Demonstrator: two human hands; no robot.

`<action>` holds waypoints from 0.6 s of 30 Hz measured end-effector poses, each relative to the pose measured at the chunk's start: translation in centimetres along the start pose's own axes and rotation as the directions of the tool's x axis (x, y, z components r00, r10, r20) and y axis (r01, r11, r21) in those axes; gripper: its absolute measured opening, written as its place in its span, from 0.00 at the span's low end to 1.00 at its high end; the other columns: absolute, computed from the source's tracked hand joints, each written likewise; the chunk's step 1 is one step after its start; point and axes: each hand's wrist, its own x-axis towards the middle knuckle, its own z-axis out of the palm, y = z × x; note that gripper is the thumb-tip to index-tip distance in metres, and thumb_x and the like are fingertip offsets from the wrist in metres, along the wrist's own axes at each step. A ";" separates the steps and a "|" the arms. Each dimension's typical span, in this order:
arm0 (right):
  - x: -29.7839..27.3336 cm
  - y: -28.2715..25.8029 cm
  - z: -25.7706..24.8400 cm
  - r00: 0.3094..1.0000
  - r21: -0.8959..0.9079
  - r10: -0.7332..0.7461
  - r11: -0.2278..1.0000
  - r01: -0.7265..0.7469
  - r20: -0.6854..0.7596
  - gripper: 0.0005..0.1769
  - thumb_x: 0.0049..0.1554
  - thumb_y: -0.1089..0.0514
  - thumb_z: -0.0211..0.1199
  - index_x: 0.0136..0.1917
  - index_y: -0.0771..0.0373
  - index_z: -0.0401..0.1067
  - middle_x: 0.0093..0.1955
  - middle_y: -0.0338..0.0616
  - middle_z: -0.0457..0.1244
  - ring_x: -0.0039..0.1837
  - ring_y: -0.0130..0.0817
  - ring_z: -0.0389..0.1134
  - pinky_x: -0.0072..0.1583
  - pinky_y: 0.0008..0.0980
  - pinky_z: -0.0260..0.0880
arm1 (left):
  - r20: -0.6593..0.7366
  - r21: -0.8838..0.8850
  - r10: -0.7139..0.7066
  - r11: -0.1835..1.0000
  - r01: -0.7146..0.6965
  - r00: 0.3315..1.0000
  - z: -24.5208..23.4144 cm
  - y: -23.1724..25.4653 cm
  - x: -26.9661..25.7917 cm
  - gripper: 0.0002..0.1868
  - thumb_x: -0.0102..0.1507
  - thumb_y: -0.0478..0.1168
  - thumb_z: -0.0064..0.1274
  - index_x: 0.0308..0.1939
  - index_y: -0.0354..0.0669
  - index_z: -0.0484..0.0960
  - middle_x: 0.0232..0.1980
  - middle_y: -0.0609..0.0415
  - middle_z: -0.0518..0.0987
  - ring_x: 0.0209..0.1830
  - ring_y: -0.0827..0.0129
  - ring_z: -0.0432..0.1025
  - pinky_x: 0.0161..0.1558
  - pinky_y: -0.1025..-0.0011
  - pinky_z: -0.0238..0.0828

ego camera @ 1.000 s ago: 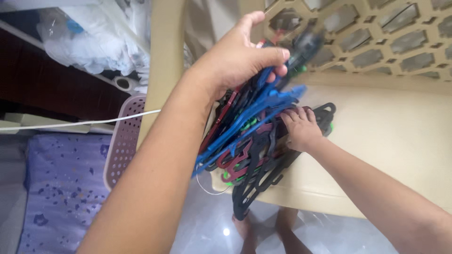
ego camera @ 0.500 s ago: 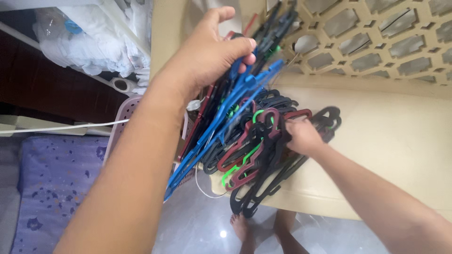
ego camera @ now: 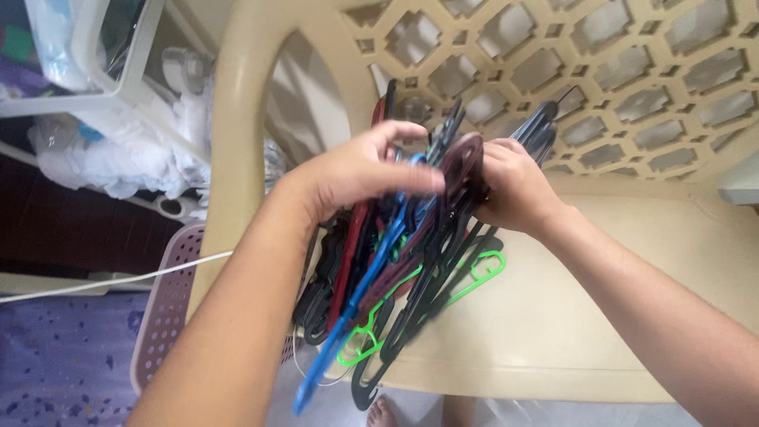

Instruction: The person folds clothes into a stack on a chair, picks up several articles of clothing and places them in a storage container, and then gathers a stack of hangers and carries them through the house to a laundry area.

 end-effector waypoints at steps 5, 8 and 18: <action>-0.3 0.8 -0.7 0.992 0.027 0.098 0.995 -0.101 0.077 0.30 0.37 0.65 0.70 0.55 0.55 0.73 0.53 0.40 0.68 0.61 0.44 0.69 0.65 0.43 0.63 | 0.030 0.365 0.086 0.926 -0.091 0.996 1.9 0.4 0.4 0.46 0.47 0.37 0.72 0.70 0.42 0.71 0.49 0.51 0.84 0.47 0.72 0.76 0.52 0.74 0.72; 0.0 0.0 -1.3 0.997 0.119 0.062 0.991 -0.067 0.046 0.29 0.39 0.61 0.73 0.55 0.56 0.72 0.54 0.40 0.68 0.60 0.43 0.69 0.66 0.45 0.62 | -0.003 0.164 0.150 0.975 -0.148 0.989 2.5 0.2 0.9 0.44 0.48 0.35 0.70 0.68 0.39 0.70 0.52 0.53 0.82 0.48 0.72 0.78 0.53 0.73 0.77; -0.6 -2.3 -1.0 0.987 0.296 0.160 0.943 -0.153 0.003 0.33 0.38 0.61 0.77 0.57 0.60 0.70 0.55 0.47 0.65 0.59 0.47 0.68 0.60 0.40 0.69 | -0.113 0.002 0.194 0.981 -0.195 0.974 3.3 1.6 -1.3 0.38 0.50 0.34 0.71 0.62 0.40 0.71 0.48 0.52 0.83 0.45 0.73 0.77 0.49 0.73 0.78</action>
